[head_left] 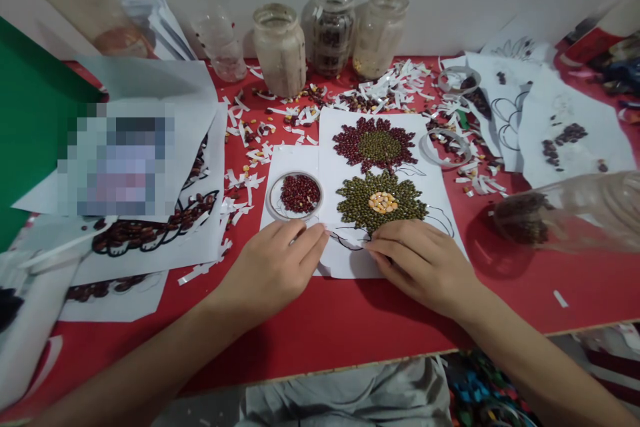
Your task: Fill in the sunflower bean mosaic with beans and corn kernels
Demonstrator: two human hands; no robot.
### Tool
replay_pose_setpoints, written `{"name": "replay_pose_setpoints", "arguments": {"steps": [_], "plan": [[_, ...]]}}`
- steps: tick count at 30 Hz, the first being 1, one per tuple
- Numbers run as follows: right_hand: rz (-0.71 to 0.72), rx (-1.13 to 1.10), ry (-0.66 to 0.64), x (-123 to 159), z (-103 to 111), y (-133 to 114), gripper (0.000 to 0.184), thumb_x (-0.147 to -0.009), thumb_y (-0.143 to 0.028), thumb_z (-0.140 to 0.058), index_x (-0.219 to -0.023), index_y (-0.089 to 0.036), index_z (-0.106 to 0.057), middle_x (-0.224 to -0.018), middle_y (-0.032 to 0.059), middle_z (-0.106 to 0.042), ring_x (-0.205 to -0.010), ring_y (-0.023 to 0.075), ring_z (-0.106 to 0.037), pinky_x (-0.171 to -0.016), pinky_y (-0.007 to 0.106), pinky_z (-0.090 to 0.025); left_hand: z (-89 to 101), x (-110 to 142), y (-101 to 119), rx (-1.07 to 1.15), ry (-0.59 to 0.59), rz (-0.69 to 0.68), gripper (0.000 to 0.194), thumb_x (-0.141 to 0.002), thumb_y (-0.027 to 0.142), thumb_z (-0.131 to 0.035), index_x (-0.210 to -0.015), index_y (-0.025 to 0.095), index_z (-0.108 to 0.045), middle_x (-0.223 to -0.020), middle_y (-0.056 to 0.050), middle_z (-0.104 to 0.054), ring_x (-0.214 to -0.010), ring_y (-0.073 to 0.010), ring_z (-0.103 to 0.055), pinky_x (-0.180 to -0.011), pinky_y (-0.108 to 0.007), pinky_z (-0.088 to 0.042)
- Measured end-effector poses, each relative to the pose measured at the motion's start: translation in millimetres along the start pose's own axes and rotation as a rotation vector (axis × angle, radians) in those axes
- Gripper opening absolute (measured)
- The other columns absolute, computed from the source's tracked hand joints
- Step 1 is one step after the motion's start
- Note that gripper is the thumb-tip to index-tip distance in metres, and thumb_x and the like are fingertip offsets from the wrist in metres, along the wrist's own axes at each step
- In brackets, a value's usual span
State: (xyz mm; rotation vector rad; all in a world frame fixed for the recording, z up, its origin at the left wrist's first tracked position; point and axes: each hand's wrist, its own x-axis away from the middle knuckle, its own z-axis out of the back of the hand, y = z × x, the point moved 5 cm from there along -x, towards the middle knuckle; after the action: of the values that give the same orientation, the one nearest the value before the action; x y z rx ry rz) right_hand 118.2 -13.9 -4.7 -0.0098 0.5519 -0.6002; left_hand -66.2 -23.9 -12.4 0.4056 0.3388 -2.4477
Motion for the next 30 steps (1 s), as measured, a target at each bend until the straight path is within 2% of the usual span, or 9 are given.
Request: {"name": "replay_pose_setpoints", "arguments": {"steps": [13, 19, 24, 30], "plan": [[-0.023, 0.018, 0.006, -0.6, 2.3, 1.1, 0.008, -0.095, -0.014, -0.058, -0.096, -0.017, -0.065, -0.083, 0.0061, -0.069, -0.078, 0.0188, -0.063, -0.065, 0.032, -0.051, 3.8, -2.7, 1.6, -0.082, 0.015, -0.026, 0.024, -0.097, 0.005, -0.049, -0.106, 0.005, -0.071, -0.114, -0.011, -0.073, -0.085, -0.0215, -0.062, -0.059, -0.033, -0.048], [-0.005, 0.022, 0.027, 0.3, 4.1, 1.0, 0.007, -0.093, -0.012, -0.06, -0.098, -0.016, -0.064, -0.083, 0.0064, -0.069, -0.078, 0.0188, -0.063, -0.065, 0.032, -0.05, 7.2, -3.4, 1.5, -0.089, 0.034, -0.021, 0.024, -0.096, 0.005, -0.05, -0.109, 0.004, -0.07, -0.115, -0.011, -0.073, -0.087, -0.022, -0.062, -0.061, -0.034, -0.05], [-0.022, 0.035, 0.014, -0.1, 2.9, 1.7, 0.007, -0.095, -0.014, -0.058, -0.097, -0.017, -0.064, -0.083, 0.006, -0.069, -0.078, 0.0185, -0.063, -0.065, 0.032, -0.05, 3.2, -2.3, 2.5, -0.071, -0.002, -0.012, 0.026, -0.096, 0.003, -0.048, -0.11, 0.004, -0.069, -0.112, -0.011, -0.073, -0.084, -0.0215, -0.064, -0.06, -0.033, -0.051], [-0.038, 0.025, 0.009, 1.1, 2.0, 2.7, 0.009, -0.095, -0.014, -0.058, -0.098, -0.018, -0.065, -0.084, 0.0054, -0.069, -0.078, 0.0178, -0.063, -0.066, 0.032, -0.051, 3.0, -2.2, 0.9, -0.046, -0.024, -0.049, 0.025, -0.096, 0.003, -0.048, -0.111, 0.003, -0.068, -0.111, -0.015, -0.074, -0.086, -0.0228, -0.067, -0.066, -0.035, -0.054]]}}
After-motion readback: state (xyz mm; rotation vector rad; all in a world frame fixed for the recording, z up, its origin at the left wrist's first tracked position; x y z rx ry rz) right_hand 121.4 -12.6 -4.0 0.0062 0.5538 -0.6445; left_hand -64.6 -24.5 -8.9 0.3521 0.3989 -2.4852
